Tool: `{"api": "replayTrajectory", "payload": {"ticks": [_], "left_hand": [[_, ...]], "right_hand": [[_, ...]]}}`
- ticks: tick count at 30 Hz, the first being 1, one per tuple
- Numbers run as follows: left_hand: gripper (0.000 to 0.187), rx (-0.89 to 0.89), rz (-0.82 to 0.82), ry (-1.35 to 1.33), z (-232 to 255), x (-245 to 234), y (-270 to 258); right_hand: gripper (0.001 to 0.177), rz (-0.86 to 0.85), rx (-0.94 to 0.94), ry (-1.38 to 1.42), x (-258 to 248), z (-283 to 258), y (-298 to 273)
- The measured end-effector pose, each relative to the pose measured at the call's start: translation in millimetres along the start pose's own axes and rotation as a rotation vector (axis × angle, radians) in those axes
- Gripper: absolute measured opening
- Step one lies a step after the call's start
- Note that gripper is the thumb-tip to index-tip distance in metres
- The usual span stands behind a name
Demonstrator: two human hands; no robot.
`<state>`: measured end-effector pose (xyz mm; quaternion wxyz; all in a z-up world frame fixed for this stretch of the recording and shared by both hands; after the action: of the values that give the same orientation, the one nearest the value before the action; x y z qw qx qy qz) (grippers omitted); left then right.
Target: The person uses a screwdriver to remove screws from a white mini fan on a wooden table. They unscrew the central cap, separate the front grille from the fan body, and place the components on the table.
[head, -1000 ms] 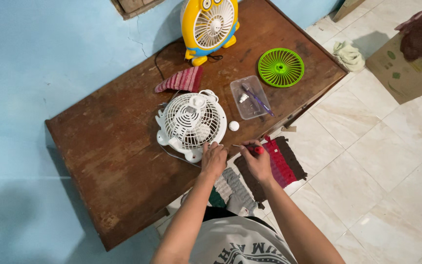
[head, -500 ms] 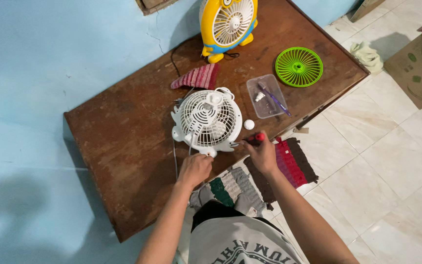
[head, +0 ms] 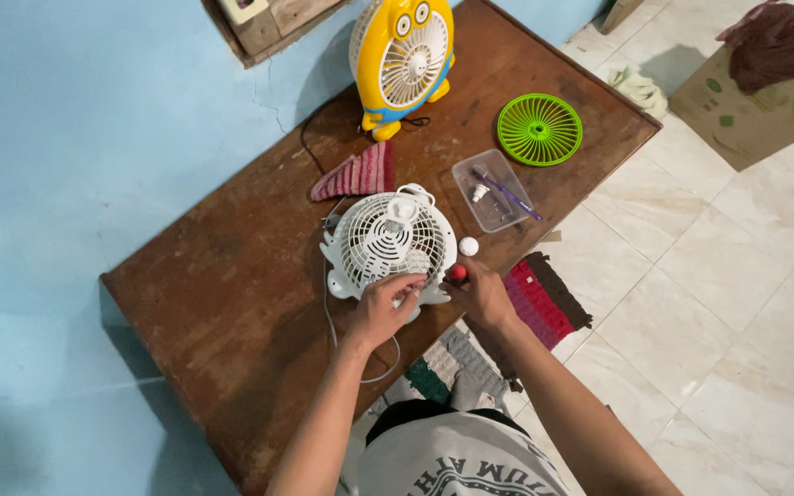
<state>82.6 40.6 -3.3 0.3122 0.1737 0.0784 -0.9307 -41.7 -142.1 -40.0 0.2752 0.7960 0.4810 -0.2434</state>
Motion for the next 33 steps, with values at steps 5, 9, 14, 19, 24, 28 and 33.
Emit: {"api": "replayTrajectory", "payload": {"ticks": [5,9,14,19,24,28,33], "left_hand": [[0.033,0.428,-0.072,0.098,18.0,9.9,23.3],[0.033,0.456,-0.095,0.217,14.8,19.4,38.0],[0.016,0.43,-0.034,0.26,14.6,22.2,43.0],[0.021,0.37,-0.015,0.273,22.8,17.8,45.2],[0.03,0.623,-0.051,0.241,22.3,11.5,43.5],[0.029,0.444,-0.129,0.241,14.3,18.2,43.1],[0.03,0.328,-0.017,0.347,23.8,25.7,39.1]], "right_hand": [[0.045,-0.012,-0.128,0.019,8.3,14.2,1.4],[0.039,-0.007,-0.128,-0.009,18.8,22.9,-1.1],[0.047,0.183,-0.077,0.015,30.9,9.3,-10.4],[0.04,0.239,-0.011,-0.013,38.4,4.2,-8.9],[0.037,0.16,-0.019,0.056,33.2,15.2,-11.1],[0.038,0.12,-0.017,0.16,27.8,14.8,-6.3],[0.036,0.232,-0.1,0.113,28.8,2.4,-9.9]]}}
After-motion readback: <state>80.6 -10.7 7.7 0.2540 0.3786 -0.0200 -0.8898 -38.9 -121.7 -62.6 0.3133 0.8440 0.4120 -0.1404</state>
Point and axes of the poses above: each hand's wrist, its own y-axis towards the middle knuckle, its own x-axis out of the palm, z = x × y, the point moved 2 cm from there along y, towards the middle knuckle, and after that the axes turned 10 degrees about -x, right-handed, at the moved point
